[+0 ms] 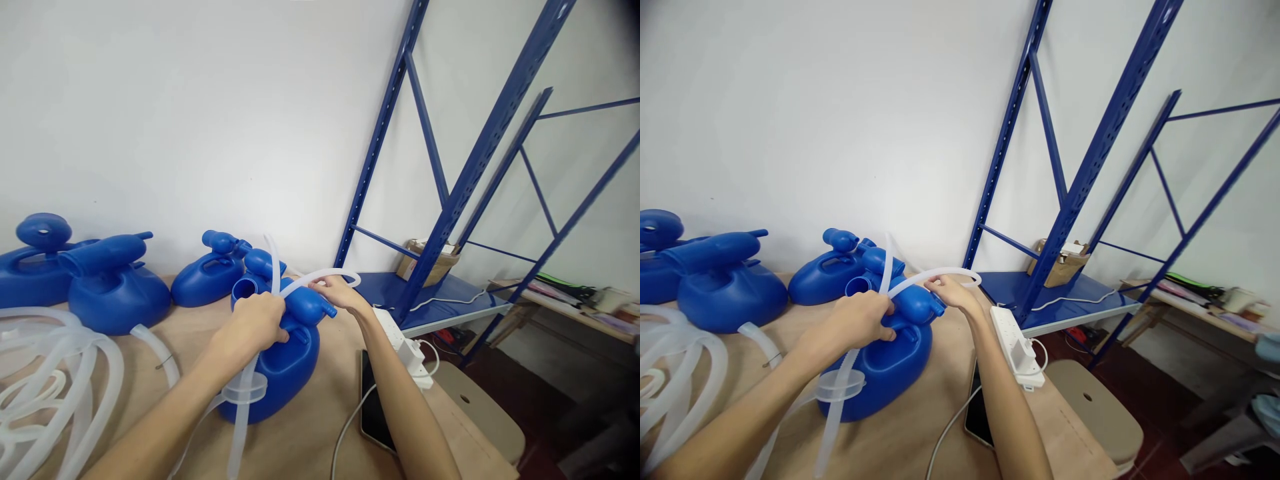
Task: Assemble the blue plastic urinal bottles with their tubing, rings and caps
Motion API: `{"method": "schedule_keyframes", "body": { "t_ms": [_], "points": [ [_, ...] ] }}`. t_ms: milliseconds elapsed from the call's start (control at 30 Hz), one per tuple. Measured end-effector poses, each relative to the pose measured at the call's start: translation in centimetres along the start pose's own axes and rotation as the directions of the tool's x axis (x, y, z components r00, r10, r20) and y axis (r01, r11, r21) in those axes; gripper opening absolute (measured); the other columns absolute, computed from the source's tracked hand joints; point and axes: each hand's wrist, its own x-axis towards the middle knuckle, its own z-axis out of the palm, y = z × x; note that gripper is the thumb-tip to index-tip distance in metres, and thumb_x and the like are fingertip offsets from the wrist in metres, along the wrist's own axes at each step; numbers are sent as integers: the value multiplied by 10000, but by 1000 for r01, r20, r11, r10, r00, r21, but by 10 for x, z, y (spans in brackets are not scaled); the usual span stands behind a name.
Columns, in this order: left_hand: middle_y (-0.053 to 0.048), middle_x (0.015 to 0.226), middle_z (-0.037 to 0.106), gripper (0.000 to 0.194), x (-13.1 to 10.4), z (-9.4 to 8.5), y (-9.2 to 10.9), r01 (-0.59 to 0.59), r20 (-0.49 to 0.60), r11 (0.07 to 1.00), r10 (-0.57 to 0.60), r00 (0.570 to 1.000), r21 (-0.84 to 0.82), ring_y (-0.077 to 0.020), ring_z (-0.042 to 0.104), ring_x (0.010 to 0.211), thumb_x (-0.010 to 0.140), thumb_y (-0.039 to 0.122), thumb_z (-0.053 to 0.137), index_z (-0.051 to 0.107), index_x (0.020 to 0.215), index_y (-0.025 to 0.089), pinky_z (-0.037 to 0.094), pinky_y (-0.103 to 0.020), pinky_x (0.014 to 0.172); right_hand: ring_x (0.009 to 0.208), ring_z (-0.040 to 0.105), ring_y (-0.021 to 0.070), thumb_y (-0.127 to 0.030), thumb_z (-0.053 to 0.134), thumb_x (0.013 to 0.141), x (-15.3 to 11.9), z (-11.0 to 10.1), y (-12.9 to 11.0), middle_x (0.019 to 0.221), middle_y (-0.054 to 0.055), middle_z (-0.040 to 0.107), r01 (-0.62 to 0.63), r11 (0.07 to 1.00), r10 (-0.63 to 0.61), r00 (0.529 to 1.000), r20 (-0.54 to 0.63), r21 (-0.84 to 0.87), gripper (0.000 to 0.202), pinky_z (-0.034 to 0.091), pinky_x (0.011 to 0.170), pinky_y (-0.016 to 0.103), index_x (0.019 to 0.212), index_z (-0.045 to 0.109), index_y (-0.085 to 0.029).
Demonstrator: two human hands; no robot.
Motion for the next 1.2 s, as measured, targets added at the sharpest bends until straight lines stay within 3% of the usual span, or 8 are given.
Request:
{"method": "schedule_keyframes", "body": {
  "t_ms": [367, 767, 933, 1200],
  "points": [
    [-126, 1120, 756, 276, -2, -1, 0, -14, 19, 1000, 14, 1000, 3, -365, 714, 1050, 820, 362, 784, 752, 1034, 190, 570, -444, 805, 762, 683, 180, -350, 686, 905, -1, 1, 0, 893, 60, 749, 8, 1000, -7, 1000, 19, -11, 191, 509, 614, 245, 993, 710, -182],
    [-140, 1190, 737, 271, -5, -5, 4, -31, 50, 1000, 31, 998, 5, -368, 704, 1108, 843, 320, 778, 735, 1071, 180, 564, -433, 858, 581, 526, 110, -223, 628, 862, 0, 3, -6, 738, 3, 635, -28, 999, 29, 1000, -12, 30, 60, 377, 488, 204, 883, 655, -174],
    [-141, 1189, 735, 259, -5, -6, 4, -31, 43, 999, 31, 999, 9, -370, 700, 1109, 850, 316, 761, 738, 1073, 186, 558, -426, 847, 568, 517, 117, -269, 674, 838, -4, 3, -7, 723, -17, 612, -39, 998, 41, 998, -51, 39, 143, 377, 476, 209, 951, 628, -197],
    [-155, 1165, 740, 275, -2, 3, 0, -2, 13, 1000, 2, 1000, 9, -382, 704, 1093, 876, 327, 694, 739, 1101, 176, 571, -446, 819, 645, 579, 145, -212, 688, 825, -7, 5, -13, 750, 8, 639, -72, 997, 71, 995, -76, -6, 94, 424, 525, 224, 869, 608, -193]
  ]
}}
